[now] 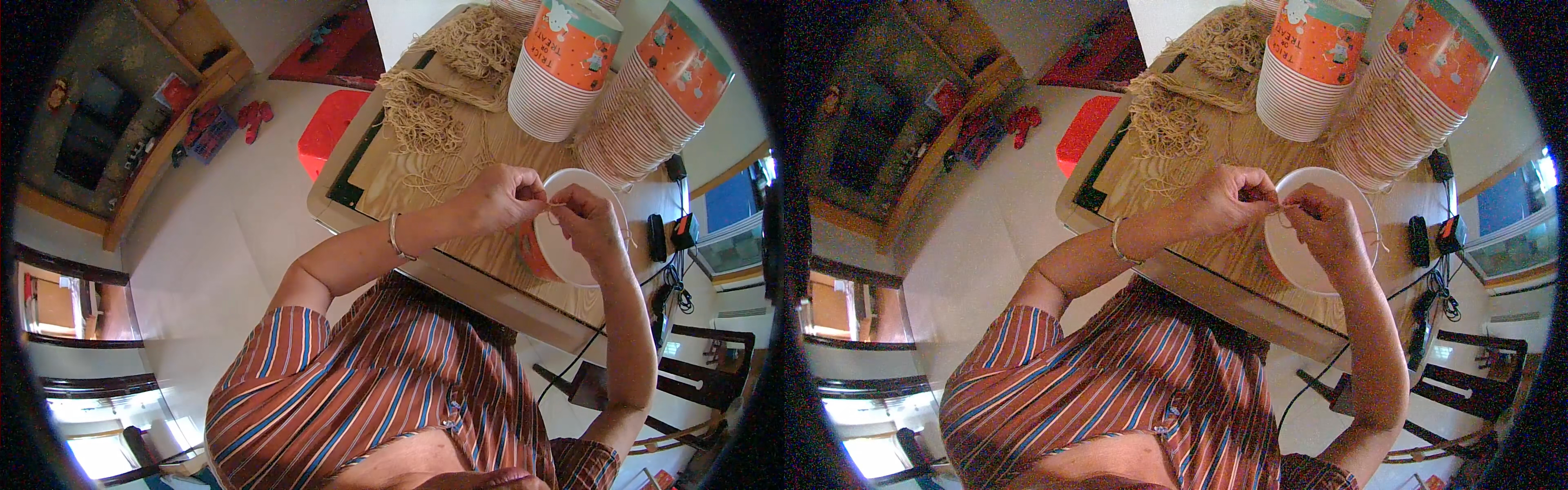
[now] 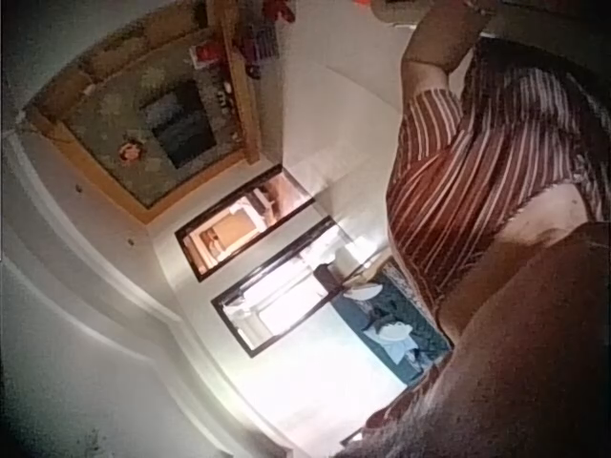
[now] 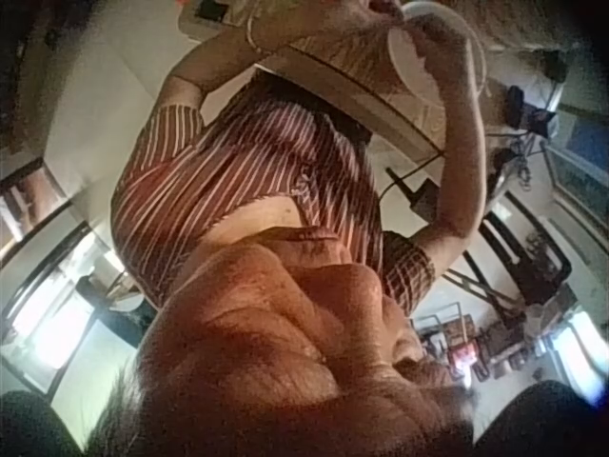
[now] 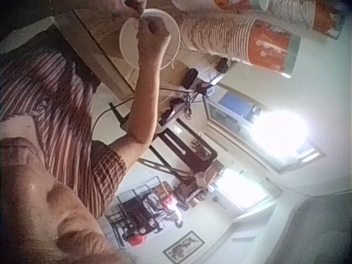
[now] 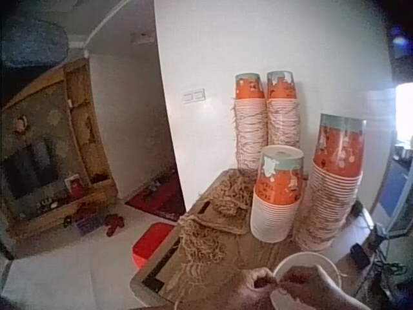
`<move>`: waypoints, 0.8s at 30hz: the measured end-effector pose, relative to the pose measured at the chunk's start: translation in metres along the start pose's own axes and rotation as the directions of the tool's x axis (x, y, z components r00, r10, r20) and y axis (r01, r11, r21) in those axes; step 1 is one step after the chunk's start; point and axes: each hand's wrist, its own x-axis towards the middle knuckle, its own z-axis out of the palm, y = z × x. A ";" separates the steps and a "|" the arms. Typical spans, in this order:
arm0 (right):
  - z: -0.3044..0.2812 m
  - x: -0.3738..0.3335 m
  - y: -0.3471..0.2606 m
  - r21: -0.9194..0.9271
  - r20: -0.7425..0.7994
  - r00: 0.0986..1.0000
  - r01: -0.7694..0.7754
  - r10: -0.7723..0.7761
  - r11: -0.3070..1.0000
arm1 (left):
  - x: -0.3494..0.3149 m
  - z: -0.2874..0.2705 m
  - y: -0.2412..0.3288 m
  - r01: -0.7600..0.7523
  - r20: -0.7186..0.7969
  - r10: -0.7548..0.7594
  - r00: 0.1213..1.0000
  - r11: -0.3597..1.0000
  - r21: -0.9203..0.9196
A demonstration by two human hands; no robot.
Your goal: Threading elastic bands through pre-punched holes in decorative paper cups.
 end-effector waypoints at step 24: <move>-0.007 -0.007 -0.009 0.113 -0.032 0.991 -0.128 0.132 0.985 | 0.000 0.000 0.006 0.080 0.013 -0.081 0.997 0.994 0.071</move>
